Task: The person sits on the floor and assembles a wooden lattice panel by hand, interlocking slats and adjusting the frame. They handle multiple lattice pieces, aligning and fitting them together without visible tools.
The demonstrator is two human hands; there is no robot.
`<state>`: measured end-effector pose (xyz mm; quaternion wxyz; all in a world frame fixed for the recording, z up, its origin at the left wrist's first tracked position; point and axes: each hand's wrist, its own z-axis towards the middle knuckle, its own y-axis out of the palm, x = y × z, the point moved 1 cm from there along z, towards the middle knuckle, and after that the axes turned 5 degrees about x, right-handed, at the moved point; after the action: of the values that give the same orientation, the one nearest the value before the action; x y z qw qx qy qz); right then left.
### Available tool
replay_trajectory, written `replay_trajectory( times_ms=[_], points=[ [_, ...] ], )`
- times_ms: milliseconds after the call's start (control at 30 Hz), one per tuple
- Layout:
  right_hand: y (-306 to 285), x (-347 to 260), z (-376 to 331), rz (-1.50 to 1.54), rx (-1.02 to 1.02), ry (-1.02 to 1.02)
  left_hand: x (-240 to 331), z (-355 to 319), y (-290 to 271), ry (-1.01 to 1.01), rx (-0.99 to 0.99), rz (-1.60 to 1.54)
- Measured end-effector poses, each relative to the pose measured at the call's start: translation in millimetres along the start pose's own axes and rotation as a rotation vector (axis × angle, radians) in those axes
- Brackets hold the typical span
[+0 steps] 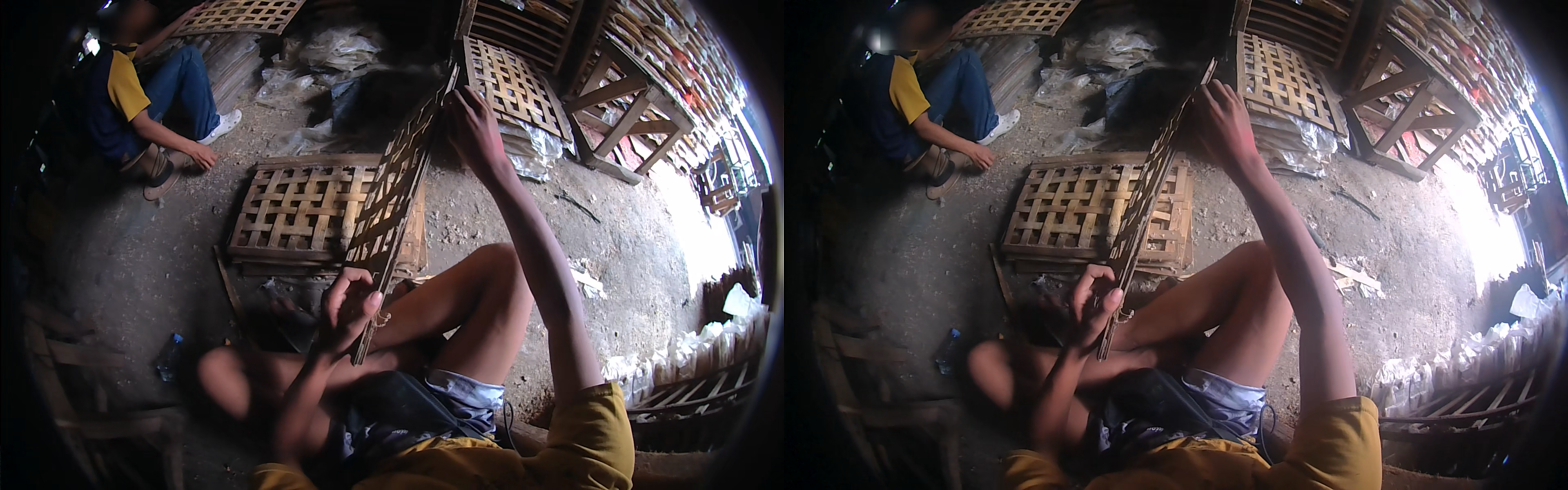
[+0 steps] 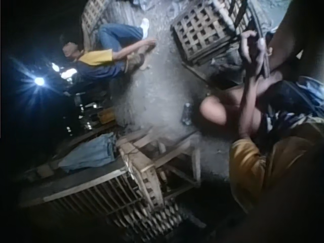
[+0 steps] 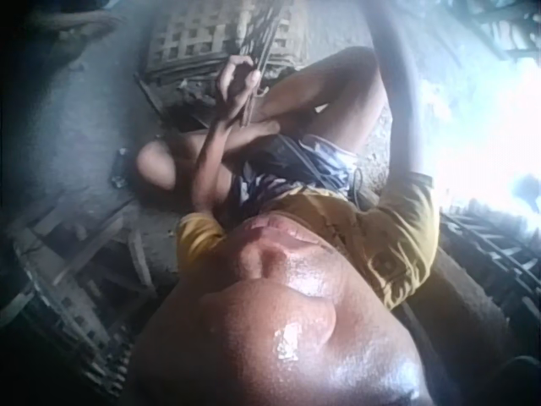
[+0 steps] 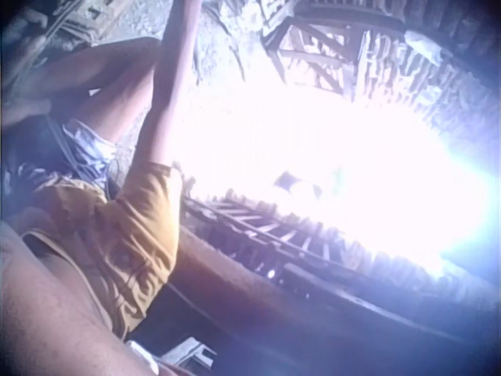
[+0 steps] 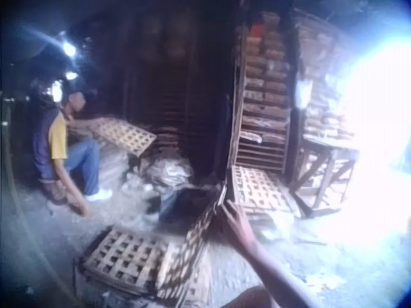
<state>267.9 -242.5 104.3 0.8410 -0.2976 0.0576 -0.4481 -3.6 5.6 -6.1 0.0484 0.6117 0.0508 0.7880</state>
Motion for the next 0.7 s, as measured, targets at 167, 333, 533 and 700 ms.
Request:
replay_trajectory(
  times_ms=[167, 333, 533, 700],
  points=[
    [32.7, -16.5, -1.3, -0.05, 0.058, -0.02, -6.9, 4.8, -10.1, 0.017, 0.047, 0.042],
    [46.6, -3.9, 1.5, -0.076, 0.074, 0.075, -7.3, 15.7, 14.8, 0.069, 0.049, -0.013],
    [64.2, -20.5, 31.2, -0.11, -0.041, 0.051, -17.7, 23.2, 3.3, 0.102, 0.143, -0.035],
    [78.2, -30.2, 52.6, -0.037, 0.135, -0.035, -13.8, 25.5, -3.6, 0.09, 0.21, -0.035]
  ],
)
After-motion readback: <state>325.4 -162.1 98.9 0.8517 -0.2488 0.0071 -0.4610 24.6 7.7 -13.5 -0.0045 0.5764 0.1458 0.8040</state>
